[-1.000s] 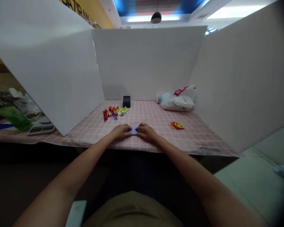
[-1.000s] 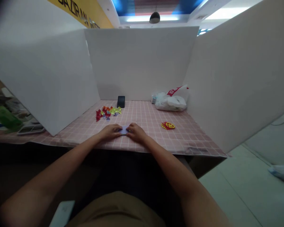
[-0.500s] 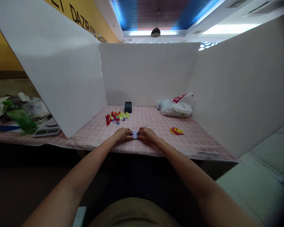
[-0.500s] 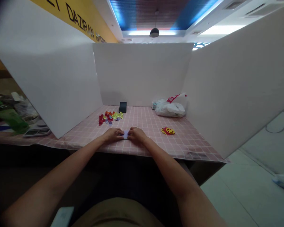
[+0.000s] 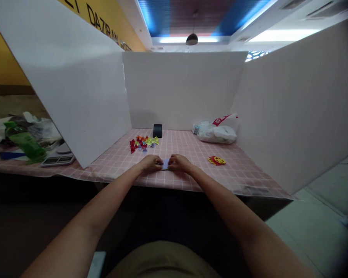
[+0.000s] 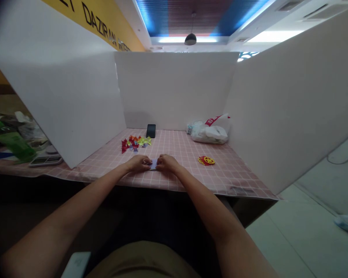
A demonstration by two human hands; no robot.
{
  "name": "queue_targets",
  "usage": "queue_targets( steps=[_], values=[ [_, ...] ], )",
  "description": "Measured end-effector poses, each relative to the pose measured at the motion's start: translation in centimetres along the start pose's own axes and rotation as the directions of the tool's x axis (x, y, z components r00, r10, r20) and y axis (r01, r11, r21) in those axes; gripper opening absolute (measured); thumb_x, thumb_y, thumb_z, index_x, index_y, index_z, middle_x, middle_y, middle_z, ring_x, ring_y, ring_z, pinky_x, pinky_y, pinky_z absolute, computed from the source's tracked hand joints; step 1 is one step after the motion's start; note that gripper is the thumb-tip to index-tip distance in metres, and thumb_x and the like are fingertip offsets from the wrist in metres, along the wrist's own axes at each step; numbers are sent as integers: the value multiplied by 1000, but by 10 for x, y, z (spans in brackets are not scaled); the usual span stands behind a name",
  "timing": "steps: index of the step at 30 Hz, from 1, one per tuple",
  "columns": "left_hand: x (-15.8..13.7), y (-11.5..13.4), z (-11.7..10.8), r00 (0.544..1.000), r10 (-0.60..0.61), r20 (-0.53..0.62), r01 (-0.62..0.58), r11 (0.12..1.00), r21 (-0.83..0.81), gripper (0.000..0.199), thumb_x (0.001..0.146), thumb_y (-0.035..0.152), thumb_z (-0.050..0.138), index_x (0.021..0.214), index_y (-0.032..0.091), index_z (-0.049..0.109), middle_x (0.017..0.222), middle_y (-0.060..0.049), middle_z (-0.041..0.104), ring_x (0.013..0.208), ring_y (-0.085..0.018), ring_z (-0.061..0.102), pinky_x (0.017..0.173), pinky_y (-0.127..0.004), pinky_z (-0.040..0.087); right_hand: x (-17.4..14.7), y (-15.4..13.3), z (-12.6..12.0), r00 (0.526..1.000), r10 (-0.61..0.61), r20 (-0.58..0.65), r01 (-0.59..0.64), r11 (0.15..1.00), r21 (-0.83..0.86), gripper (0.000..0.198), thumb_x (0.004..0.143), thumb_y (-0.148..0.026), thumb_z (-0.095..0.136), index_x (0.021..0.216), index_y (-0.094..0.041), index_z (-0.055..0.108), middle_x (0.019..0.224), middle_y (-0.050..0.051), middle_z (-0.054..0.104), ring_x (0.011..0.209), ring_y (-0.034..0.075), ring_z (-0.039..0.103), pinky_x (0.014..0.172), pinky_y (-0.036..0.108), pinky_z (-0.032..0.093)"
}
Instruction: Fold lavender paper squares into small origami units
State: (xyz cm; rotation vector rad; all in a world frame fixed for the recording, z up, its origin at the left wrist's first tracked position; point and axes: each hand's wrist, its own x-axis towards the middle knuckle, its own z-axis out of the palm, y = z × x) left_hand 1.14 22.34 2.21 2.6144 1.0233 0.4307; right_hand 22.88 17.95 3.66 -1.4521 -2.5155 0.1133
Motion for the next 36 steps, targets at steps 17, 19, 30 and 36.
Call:
queue_targets(
  steps=[17,19,30,36],
  values=[
    [-2,7,-3,997,-74,-33,75,997,34,24,76,29,69,97,19,76,95,-6,77,83,-20,68,72,-27,47,9,-4,-3,987,26,157,-8,993,-117,32,97,-32,59,125,-17,59,126,10,61,105,23,64,89,43,56],
    [-1,9,-4,997,-75,-34,77,996,41,22,74,27,70,94,20,77,94,-6,78,83,-20,68,73,-27,47,11,-4,-3,986,29,166,-9,993,-119,31,97,-33,59,124,-17,60,126,10,61,105,23,64,89,43,56],
    [-4,1,3,994,-68,-81,69,998,0,22,81,26,65,99,21,77,99,-5,78,88,-20,69,78,-28,49,12,-3,-2,998,3,61,3,995,-95,21,88,-34,68,95,-17,75,98,9,72,85,20,64,70,26,43],
    [-2,1,5,993,-74,-96,74,997,-9,23,82,21,61,97,21,78,101,-5,77,89,-19,69,81,-28,49,9,-6,-3,999,2,47,4,991,-135,22,83,-32,69,98,-18,75,98,10,72,81,20,63,64,26,37]
  ],
)
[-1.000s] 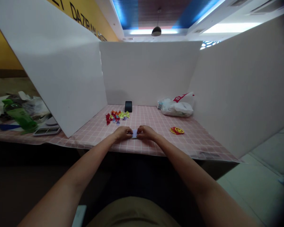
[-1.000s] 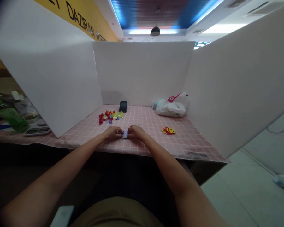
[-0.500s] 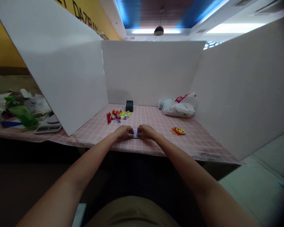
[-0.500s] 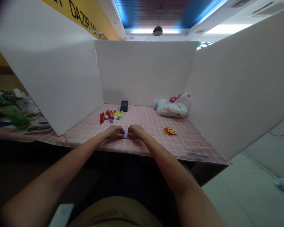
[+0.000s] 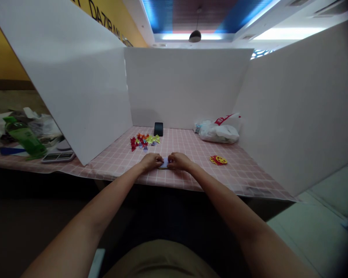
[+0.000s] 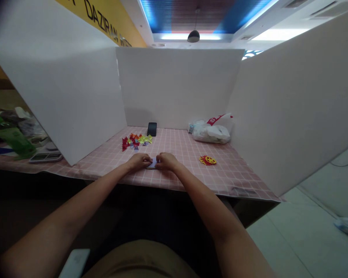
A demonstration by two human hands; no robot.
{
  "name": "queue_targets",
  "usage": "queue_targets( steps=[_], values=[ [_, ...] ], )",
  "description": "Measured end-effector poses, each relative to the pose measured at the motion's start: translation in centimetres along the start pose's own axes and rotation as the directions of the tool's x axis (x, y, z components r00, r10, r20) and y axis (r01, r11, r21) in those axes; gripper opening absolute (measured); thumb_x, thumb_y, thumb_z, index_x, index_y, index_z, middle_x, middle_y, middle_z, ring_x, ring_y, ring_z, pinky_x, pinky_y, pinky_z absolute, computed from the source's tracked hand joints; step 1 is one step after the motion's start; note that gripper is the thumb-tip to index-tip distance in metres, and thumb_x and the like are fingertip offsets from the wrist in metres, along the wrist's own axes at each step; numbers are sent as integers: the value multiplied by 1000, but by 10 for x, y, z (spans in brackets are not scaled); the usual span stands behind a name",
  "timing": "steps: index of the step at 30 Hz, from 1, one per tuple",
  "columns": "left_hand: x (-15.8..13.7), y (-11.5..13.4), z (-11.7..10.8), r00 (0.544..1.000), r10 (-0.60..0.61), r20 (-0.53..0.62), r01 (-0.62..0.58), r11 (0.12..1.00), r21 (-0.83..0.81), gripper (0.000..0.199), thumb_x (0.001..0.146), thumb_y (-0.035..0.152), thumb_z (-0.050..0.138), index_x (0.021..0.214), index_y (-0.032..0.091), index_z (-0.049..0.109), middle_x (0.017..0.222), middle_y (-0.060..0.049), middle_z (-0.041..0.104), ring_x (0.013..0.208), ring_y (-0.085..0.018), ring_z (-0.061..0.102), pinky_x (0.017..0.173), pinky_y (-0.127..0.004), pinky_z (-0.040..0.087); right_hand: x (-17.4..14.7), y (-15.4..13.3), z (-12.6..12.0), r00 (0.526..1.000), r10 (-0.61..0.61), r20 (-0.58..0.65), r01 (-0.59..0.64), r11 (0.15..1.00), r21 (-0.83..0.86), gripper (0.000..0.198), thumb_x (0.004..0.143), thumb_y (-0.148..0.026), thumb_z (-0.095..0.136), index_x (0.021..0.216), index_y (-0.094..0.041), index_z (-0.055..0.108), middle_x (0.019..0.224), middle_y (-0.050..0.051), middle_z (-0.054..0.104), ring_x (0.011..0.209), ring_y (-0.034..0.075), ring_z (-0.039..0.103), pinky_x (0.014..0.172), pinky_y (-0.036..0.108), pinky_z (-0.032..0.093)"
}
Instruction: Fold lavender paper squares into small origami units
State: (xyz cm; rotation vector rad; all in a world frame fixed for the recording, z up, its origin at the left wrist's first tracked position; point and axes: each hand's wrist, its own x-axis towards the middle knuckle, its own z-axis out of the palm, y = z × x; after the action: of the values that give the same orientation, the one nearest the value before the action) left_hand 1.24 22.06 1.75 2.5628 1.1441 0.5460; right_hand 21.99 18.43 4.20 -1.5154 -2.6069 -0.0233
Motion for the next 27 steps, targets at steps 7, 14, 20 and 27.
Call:
queue_targets(
  steps=[7,14,20,27],
  values=[
    [3,-7,2,999,-8,37,9,1000,-16,24,81,28,62,99,23,78,101,-3,77,90,-19,69,80,-26,50,2,-4,-1,999,-25,21,26,999,-32,20,88,-22,63,103,-22,76,104,10,73,86,21,66,69,26,39],
    [2,-3,-2,998,-5,67,5,1000,-1,27,75,32,70,100,23,77,100,-5,77,87,-21,69,76,-28,49,5,0,6,999,-29,-20,28,999,-24,21,90,-19,60,103,-20,76,106,10,73,90,21,66,72,27,41],
    [2,5,-3,999,-11,40,9,999,35,25,78,22,61,97,21,77,98,-6,77,87,-20,69,77,-27,48,4,2,9,999,-19,-34,19,1000,-3,20,90,-17,60,103,-19,75,106,9,72,95,21,66,80,28,46],
    [2,10,-2,1000,-5,18,3,997,72,24,79,32,65,97,21,77,97,-7,76,83,-21,67,74,-29,48,9,3,12,1000,19,21,-19,1000,0,29,97,-32,59,122,-17,61,124,10,62,105,22,64,89,43,55]
  ],
)
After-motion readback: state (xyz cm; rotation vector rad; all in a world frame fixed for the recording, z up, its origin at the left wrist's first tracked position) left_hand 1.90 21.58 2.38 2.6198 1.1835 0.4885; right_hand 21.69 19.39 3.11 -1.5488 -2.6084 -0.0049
